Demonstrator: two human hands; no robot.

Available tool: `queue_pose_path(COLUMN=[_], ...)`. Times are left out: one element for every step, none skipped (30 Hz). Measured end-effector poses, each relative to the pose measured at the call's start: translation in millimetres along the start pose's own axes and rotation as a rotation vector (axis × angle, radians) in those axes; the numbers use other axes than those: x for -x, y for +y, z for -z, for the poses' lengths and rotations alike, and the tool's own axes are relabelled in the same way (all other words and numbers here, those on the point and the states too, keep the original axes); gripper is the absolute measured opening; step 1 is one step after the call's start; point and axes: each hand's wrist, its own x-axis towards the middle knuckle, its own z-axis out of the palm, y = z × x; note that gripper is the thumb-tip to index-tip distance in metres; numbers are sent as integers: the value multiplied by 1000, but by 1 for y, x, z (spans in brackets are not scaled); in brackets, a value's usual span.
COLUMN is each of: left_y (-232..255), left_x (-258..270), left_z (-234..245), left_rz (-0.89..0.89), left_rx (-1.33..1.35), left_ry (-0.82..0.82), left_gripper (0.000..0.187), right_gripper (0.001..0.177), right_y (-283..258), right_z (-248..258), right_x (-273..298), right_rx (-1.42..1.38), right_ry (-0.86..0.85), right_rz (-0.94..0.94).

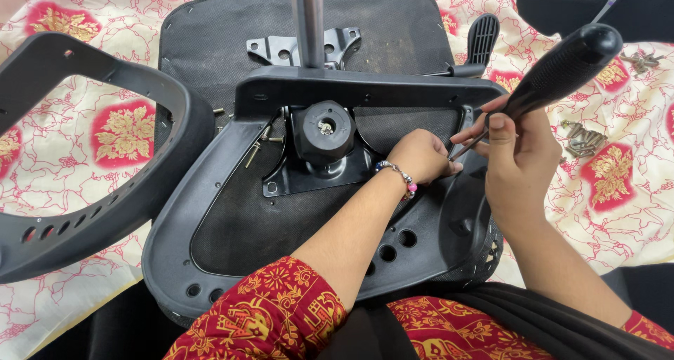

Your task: The person assembles a black plastic chair base by inserting and tightening multiple screws with a screwdriver. They align the base components, secure them to the central column, and continue fastening screws around the perimeter.

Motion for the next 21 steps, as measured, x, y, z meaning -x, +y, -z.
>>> queue_pose_path(left_y=[0,0,0,0,0,-1,-1,-2,-3,-3,-4,-5,-5,-6,-7,-8,-8,-8,-9,-9,-10], left_x=[0,0,0,0,-1,-1,-2,-2,-3,-3,-4,-4,-4,-4,-4,-4,-5,-6,-6,-7,-8], left_z=[0,0,0,-1,-1,-1,-1,-1,-1,-2,-2,-1,-1,-2,-3,-3,-3,-3,-4,-4,-5], left_rz=[-1,-2,-4,-1,2,5,4,2,0,-13,-26,-39,-52,-63,-74,-60,-46,-32,-37,-42,-47], left_rx=[2,3,4,3,3,2,6,10,14,6,-2,-10,0,10,20,28,36,45,52,58,65], left_ry=[-1,-2,-3,-1,1,3,-2,-6,-11,-8,-6,-2,2,6,11,4,-2,-10,-15,-22,-28], left_gripper=[40,40,40,40,40,40,40,40,40,40,41,41,41,41,41,41,41,41,41,41,41], right_gripper=[31,30,29,29,29,28,27,26,24,22,19,17,15,14,14,14,14,14,13,13,12], right_y=[1,2,2,3,3,3,2,1,0,-1,-2,-4,-5,-7,-8,-9,-10,-10,-9,-8,-6], right_z=[-1,-1,-1,-2,-2,-2,-2,-3,-3,-4,-5,-6,-7,-8,-10,-11,-12,-13,-12,-11,-10], right_x=[1,1,2,2,3,3,3,3,2,1,-1,-3,-6,-8,-9,-9,-10,-9,-9,-8,-7], right_rx=[5,9,18,26,35,46,58,69,91,113,135,121,107,92,99,107,114,113,113,113,88], right_ry=[11,23,25,27,29,41,52,64,65,66,67,54,42,28,29,30,31,31,31,32,32], right_rz=[4,9,33,56,80,72,65,57,58,59,61,50,40,29,18,8,-2,5,11,18,22])
